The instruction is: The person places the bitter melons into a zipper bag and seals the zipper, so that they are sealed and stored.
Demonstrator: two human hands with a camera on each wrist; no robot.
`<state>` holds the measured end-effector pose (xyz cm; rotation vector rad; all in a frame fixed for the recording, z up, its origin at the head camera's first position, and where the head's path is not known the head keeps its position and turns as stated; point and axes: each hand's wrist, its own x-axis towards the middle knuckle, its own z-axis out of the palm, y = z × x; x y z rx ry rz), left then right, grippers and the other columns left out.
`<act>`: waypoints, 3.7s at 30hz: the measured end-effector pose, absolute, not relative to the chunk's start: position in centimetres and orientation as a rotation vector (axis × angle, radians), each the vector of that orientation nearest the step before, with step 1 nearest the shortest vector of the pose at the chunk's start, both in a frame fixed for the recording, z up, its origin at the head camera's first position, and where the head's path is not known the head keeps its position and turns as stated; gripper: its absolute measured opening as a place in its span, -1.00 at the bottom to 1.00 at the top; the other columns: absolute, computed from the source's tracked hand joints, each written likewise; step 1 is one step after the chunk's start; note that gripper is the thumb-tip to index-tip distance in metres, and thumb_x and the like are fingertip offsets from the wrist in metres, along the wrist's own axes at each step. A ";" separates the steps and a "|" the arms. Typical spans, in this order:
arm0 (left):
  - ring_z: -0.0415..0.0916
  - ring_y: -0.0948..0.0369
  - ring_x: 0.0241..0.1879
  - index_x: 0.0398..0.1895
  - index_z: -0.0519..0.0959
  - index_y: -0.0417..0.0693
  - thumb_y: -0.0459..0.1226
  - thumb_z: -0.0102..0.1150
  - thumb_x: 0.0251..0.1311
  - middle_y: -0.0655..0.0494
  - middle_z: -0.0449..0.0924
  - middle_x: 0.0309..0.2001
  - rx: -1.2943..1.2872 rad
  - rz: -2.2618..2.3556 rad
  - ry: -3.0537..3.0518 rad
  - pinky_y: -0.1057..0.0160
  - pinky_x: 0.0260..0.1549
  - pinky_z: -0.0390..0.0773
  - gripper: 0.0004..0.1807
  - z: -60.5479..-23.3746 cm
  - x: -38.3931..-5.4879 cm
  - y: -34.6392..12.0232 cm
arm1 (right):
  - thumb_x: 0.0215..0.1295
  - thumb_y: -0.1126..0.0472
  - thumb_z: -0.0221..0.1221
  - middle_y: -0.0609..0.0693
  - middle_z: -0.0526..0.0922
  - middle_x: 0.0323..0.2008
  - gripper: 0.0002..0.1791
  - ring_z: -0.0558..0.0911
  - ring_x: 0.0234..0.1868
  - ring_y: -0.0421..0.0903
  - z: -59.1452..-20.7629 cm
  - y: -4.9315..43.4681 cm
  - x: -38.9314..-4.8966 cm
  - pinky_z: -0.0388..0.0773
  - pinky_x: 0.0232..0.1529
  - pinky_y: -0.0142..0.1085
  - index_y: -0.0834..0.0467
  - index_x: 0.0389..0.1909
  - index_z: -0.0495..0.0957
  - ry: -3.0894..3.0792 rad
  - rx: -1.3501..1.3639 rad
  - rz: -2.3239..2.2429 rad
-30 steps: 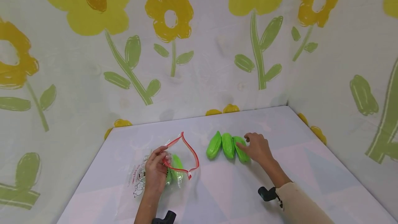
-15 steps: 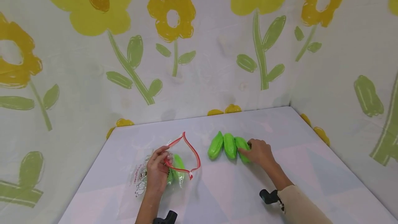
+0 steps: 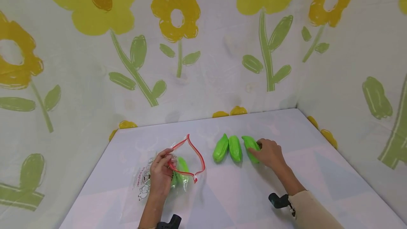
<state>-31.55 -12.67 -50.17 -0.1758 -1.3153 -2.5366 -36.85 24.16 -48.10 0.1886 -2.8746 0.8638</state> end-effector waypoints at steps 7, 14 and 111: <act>0.48 0.24 -0.37 0.07 0.46 -0.48 -0.41 -0.01 0.45 0.02 0.48 -0.33 -0.204 -2.536 -1.317 0.42 -0.41 0.55 -0.73 -50.2 -31.6 -12.7 | 0.28 -0.05 0.30 0.28 0.63 -0.16 -0.36 0.59 -0.14 0.18 -47.6 23.9 -36.6 0.59 -0.26 0.02 0.48 0.04 0.54 -2.818 0.227 0.875; 0.48 0.24 -0.37 0.11 0.40 -0.54 -0.42 0.00 0.44 0.02 0.48 -0.32 -0.156 -2.543 -1.311 0.41 -0.43 0.54 -0.68 -50.1 -31.5 -12.7 | 0.31 -0.09 0.29 0.27 0.64 -0.12 -0.35 0.59 -0.08 0.20 -46.7 23.2 -36.1 0.57 -0.16 0.07 0.46 0.07 0.55 -2.788 0.284 0.900; 0.45 0.24 -0.40 0.10 0.42 -0.54 -0.43 0.00 0.42 0.03 0.45 -0.35 -0.088 -2.532 -1.328 0.41 -0.47 0.51 -0.69 -50.1 -31.7 -12.5 | 0.21 -0.08 0.36 -0.06 0.72 -0.29 -0.60 0.62 -0.26 -0.11 -46.7 5.5 -34.9 0.56 -0.32 -0.20 0.18 -0.18 0.75 -2.726 0.382 1.328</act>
